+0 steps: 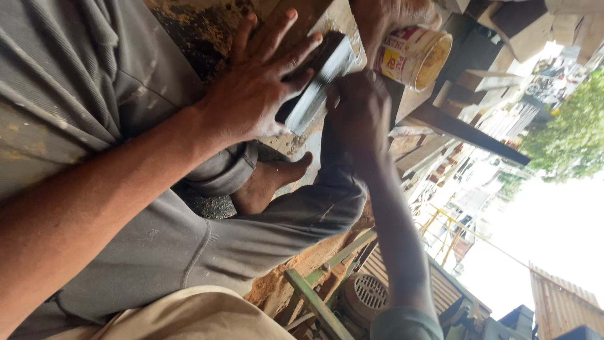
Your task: The person sits on the floor and sharpens a small metal tool on a rectangular sharpening stone. They repeatedly rub the tool against the stone, occasionally dipping it into a container of liquid and inspecting the edge with their fingers.
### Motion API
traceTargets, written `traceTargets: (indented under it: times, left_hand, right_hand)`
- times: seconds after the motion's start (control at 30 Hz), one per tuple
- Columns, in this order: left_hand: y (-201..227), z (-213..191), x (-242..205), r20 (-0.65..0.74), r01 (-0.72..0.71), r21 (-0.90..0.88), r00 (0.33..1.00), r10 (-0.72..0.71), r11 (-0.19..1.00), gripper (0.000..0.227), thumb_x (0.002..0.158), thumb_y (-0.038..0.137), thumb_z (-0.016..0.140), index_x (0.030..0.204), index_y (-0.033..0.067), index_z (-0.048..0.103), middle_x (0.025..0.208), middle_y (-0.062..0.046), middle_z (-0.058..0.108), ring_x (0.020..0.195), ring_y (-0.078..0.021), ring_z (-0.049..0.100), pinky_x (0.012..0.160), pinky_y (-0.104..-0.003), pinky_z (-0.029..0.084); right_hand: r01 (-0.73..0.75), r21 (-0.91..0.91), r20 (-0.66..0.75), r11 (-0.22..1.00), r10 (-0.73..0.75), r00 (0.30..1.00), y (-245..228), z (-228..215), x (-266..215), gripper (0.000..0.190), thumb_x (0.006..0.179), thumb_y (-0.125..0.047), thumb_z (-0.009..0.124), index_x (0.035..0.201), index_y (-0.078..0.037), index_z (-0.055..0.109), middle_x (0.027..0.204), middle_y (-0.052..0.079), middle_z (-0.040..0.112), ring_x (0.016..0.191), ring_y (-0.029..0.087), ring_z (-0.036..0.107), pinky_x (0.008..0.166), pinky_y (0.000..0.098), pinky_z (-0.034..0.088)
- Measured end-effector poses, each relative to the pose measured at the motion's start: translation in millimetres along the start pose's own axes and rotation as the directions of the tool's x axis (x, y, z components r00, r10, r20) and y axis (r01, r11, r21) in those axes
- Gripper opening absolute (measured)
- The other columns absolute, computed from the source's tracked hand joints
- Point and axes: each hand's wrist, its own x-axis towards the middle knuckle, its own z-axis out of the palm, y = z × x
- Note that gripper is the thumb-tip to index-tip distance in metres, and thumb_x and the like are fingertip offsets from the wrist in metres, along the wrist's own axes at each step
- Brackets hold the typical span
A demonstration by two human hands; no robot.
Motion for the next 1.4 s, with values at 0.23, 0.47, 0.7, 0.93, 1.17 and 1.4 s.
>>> traceTargets:
  times: [0.23, 0.47, 0.7, 0.93, 1.17, 1.4]
  left_hand:
    - [0, 1, 2, -0.012, -0.015, 0.000, 1.000, 0.015, 1.000, 0.096, 0.056, 0.047, 0.096, 0.142, 0.0118, 0.068, 0.175, -0.009, 0.020, 0.159, -0.0385, 0.003, 0.122, -0.068, -0.003]
    - [0, -4, 1, -0.031, -0.002, -0.065, 1.000, 0.000, 0.998, 0.090, 0.062, 0.047, 0.095, 0.139, 0.0118, 0.068, 0.176, -0.010, 0.018, 0.160, -0.0388, 0.002, 0.124, -0.067, -0.003]
    - [0, -2, 2, -0.004, -0.002, -0.045, 1.000, 0.002, 0.999, 0.091, 0.056, 0.047, 0.095, 0.137, 0.0125, 0.070, 0.174, -0.009, 0.017, 0.158, -0.0377, 0.000, 0.122, -0.067, -0.003]
    - [0, -3, 5, -0.056, -0.021, -0.145, 0.998, 0.013, 0.989, 0.096, 0.064, 0.062, 0.094, 0.138, 0.0061, 0.066, 0.173, -0.012, 0.015, 0.158, -0.0390, 0.000, 0.123, -0.071, -0.002]
    - [2, -11, 6, 0.033, 0.010, -0.037, 0.999, -0.009, 0.999, 0.097, 0.055, 0.049, 0.093, 0.140, 0.0130, 0.066, 0.172, -0.012, 0.011, 0.156, -0.0400, 0.000, 0.121, -0.069, -0.001]
    - [1, 0, 2, -0.105, -0.015, 0.102, 0.994, 0.026, 0.995, 0.078, 0.070, 0.042, 0.094, 0.141, 0.0182, 0.068, 0.177, -0.011, 0.011, 0.162, -0.0374, -0.001, 0.126, -0.067, 0.001]
  right_hand:
    - [-0.033, 0.061, -0.039, 0.998, 0.036, 0.999, -12, 8, -11, 0.004, 0.090, 0.000, 0.075, 0.089, -0.003, 0.072, 0.088, 0.009, 0.069, 0.082, 0.023, 0.069, 0.073, 0.0387, 0.056]
    - [-0.050, 0.083, 0.022, 0.995, 0.048, 0.999, -35, 2, -28, 0.004, 0.089, -0.002, 0.073, 0.090, -0.005, 0.072, 0.092, 0.008, 0.070, 0.082, 0.022, 0.070, 0.079, 0.0413, 0.056]
    - [-0.125, 0.091, -0.087, 0.988, 0.133, 0.987, 7, 0, 14, 0.009, 0.094, -0.008, 0.079, 0.095, -0.002, 0.072, 0.093, 0.010, 0.070, 0.079, 0.026, 0.070, 0.072, 0.0384, 0.057]
    - [0.055, 0.055, 0.033, 0.997, -0.057, 0.998, -58, -4, -34, 0.008, 0.081, -0.003, 0.077, 0.086, -0.007, 0.072, 0.089, 0.007, 0.072, 0.083, 0.024, 0.070, 0.093, 0.0557, 0.046]
    - [-0.092, 0.174, -0.104, 0.980, 0.111, 0.988, 8, 1, 12, 0.011, 0.091, -0.002, 0.078, 0.101, -0.001, 0.072, 0.099, 0.011, 0.071, 0.087, 0.025, 0.071, 0.079, 0.0366, 0.059]
    - [0.038, 0.035, -0.047, 0.999, -0.037, 0.998, -41, 6, -31, 0.016, 0.076, -0.002, 0.080, 0.089, -0.005, 0.071, 0.088, 0.010, 0.070, 0.085, 0.027, 0.069, 0.084, 0.0456, 0.055]
